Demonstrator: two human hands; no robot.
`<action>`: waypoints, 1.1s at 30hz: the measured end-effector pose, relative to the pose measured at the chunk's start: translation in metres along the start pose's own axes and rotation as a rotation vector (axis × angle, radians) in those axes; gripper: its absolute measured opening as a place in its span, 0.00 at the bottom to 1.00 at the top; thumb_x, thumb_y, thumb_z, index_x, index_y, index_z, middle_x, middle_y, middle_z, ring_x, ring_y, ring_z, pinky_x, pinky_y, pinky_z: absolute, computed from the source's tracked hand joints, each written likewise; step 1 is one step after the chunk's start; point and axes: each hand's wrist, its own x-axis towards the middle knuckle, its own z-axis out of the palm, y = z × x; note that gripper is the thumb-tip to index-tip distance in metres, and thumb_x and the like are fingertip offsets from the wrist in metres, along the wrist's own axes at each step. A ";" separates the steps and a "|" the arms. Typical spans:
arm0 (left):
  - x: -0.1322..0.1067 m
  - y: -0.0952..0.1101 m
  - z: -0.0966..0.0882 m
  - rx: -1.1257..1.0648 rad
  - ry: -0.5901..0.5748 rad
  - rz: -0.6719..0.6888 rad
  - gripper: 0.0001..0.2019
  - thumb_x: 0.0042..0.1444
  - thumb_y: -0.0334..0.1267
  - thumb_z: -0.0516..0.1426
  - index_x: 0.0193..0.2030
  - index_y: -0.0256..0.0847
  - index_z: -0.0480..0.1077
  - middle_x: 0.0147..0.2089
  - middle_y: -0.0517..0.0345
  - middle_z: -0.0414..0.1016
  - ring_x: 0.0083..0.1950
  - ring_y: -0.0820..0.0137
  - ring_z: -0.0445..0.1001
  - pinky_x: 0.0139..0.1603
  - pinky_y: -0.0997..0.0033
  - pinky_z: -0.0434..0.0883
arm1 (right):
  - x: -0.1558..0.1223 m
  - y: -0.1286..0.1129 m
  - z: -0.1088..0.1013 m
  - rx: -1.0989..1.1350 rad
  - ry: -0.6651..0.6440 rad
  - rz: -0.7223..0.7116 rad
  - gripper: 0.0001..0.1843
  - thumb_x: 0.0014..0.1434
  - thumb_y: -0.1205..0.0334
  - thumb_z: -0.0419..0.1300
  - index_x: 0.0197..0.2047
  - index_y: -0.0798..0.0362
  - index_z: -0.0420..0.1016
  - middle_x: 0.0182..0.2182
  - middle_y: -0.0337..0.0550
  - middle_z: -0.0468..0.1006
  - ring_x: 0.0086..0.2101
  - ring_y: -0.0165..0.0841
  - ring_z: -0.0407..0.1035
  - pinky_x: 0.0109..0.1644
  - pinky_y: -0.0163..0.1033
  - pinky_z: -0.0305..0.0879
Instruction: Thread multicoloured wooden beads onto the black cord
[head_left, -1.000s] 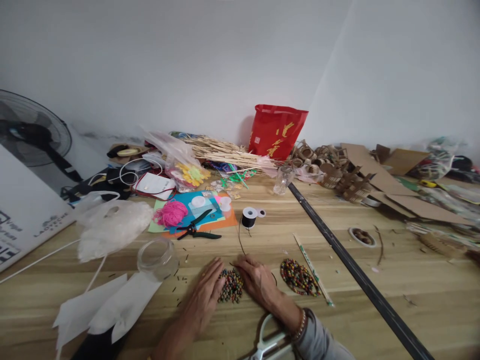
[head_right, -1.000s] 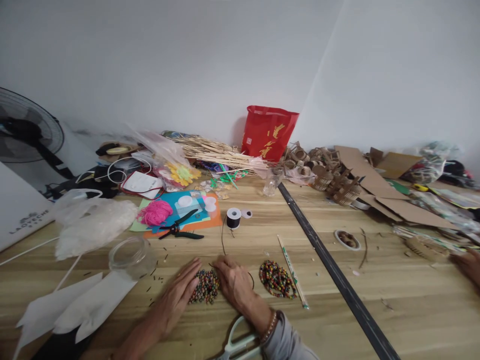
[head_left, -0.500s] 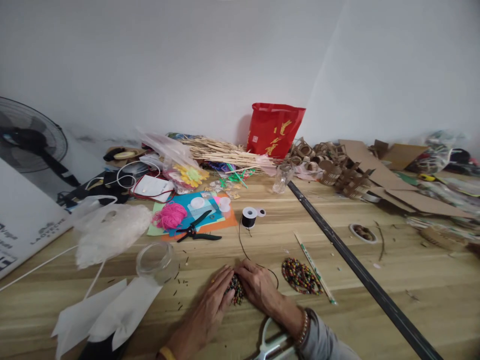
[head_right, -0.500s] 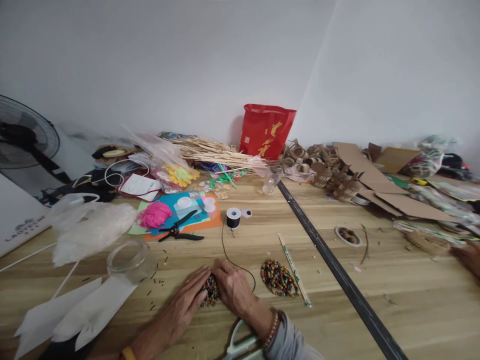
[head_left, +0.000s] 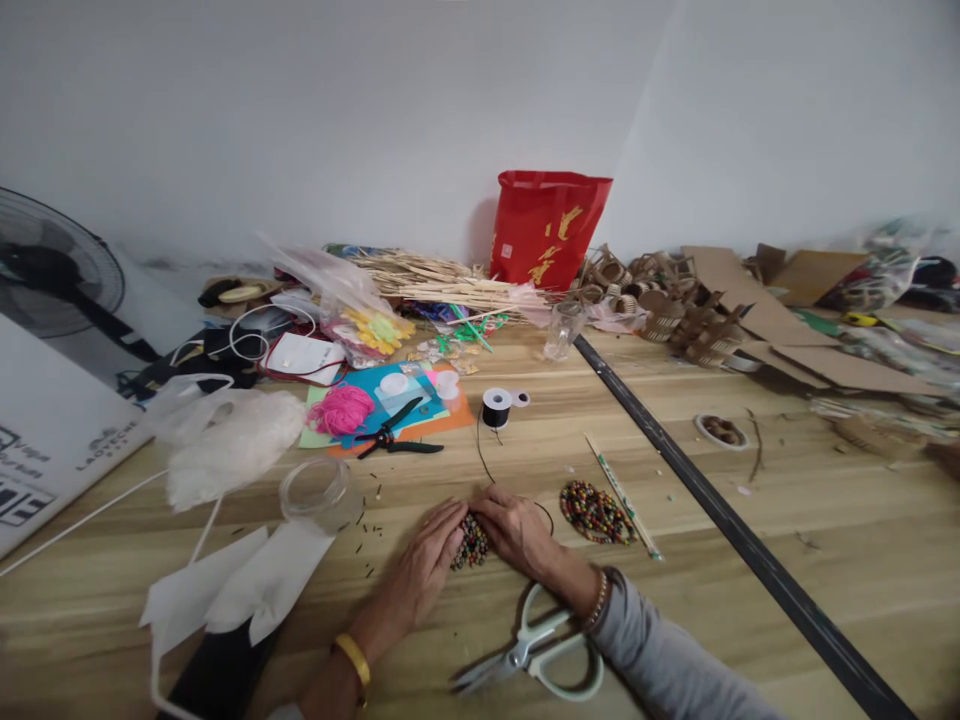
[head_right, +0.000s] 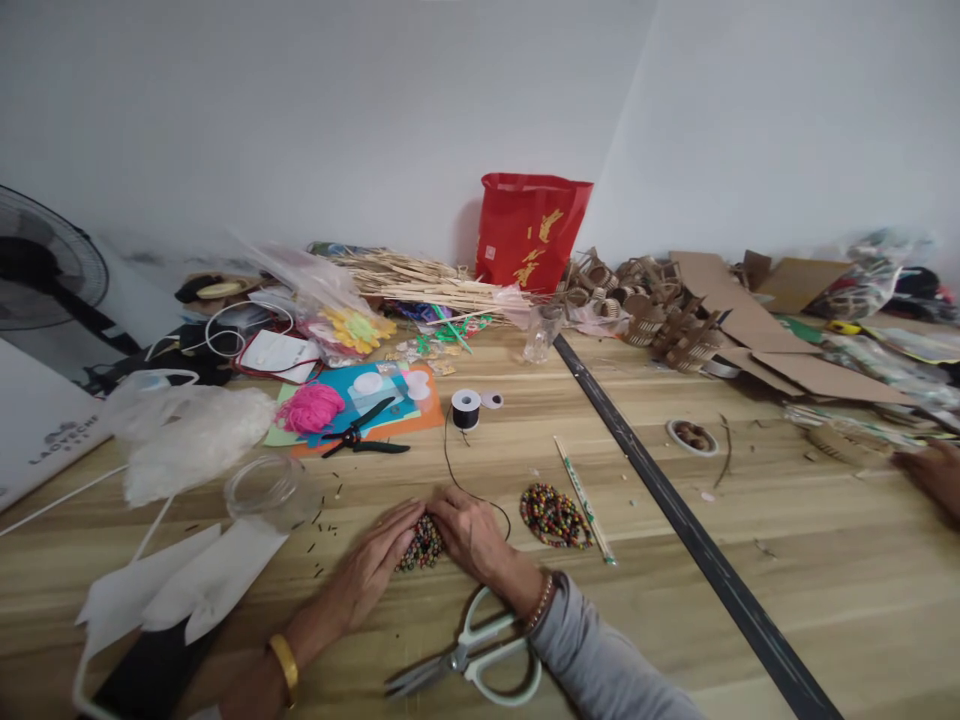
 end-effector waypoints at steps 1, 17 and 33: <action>0.000 0.000 0.000 -0.013 0.007 -0.003 0.21 0.65 0.43 0.43 0.60 0.39 0.65 0.63 0.50 0.65 0.65 0.64 0.61 0.66 0.53 0.60 | 0.000 0.001 0.000 0.015 0.009 0.002 0.12 0.63 0.69 0.52 0.46 0.51 0.74 0.35 0.44 0.75 0.33 0.33 0.71 0.34 0.31 0.64; 0.004 -0.001 -0.002 -0.149 -0.010 -0.094 0.21 0.65 0.44 0.43 0.58 0.40 0.67 0.62 0.51 0.67 0.64 0.64 0.63 0.67 0.53 0.57 | 0.000 0.007 0.005 0.072 0.025 0.066 0.09 0.65 0.67 0.52 0.40 0.52 0.74 0.34 0.43 0.75 0.32 0.32 0.71 0.34 0.32 0.62; 0.002 0.005 -0.004 -0.206 -0.042 -0.076 0.22 0.64 0.45 0.44 0.58 0.40 0.68 0.62 0.51 0.68 0.63 0.63 0.63 0.67 0.54 0.57 | -0.003 0.008 0.006 0.068 0.043 -0.015 0.07 0.64 0.68 0.53 0.39 0.52 0.73 0.34 0.42 0.74 0.34 0.32 0.69 0.35 0.32 0.62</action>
